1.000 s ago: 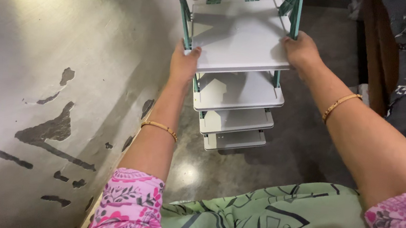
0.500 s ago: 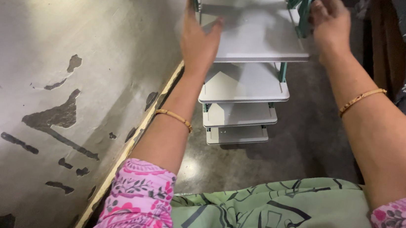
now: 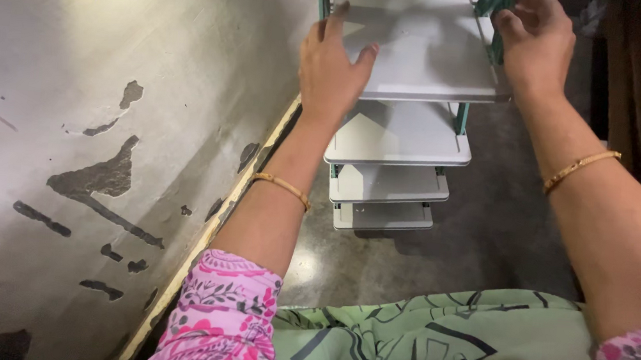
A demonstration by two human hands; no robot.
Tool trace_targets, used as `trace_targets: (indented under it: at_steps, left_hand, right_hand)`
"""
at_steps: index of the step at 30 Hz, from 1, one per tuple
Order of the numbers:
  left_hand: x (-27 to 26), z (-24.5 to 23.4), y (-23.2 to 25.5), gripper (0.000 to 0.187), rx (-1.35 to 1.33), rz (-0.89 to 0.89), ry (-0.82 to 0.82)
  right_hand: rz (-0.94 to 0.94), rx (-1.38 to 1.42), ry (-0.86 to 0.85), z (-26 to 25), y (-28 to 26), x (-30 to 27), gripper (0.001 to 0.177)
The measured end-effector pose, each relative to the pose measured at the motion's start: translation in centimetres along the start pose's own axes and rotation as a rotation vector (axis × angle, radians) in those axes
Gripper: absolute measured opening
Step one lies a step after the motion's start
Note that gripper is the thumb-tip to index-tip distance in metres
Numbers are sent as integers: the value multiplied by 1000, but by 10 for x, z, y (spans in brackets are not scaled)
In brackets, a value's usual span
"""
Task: The person assembles a multi-tiered plastic storage rack by hand, inserting teal X-shaped support pieces between white square trays and stacking them vertically. The person repeatedly picks up trays and supports, aligns them, and secures each layer to build the rack.
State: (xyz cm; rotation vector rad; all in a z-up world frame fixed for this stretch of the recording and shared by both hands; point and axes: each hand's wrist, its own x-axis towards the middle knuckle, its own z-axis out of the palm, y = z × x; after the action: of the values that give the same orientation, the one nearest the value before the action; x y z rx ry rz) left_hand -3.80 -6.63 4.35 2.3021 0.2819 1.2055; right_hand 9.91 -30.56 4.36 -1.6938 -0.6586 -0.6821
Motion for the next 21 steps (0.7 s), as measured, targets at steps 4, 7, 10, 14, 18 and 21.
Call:
trace_targets:
  at_steps: [4,7,10,14,18,21]
  left_hand:
    - [-6,-16,12,68,145,561,30]
    - [-12,-21,18,77,62,650,-309]
    - [-18,-19,4,75,140,650,-436]
    - [-24,-2,-19,49,294,658,-388]
    - [-22,1,-26,47,279,685,-406]
    - [-14,-16,-32,53,147,712,-487]
  right_hand:
    - [-494,-606,-83,-11,-21,-7,27]
    - [-478,-554,-659,-10,-50,-10,60]
    - [-424,-705,-874,-4,-70,-26,88]
    - [-723,-769,-687,-1,-63,-37,59]
    - [-807,-838,-624,0,-54,-43,43]
    - [-842,-877,-581,8,-59,-51,38]
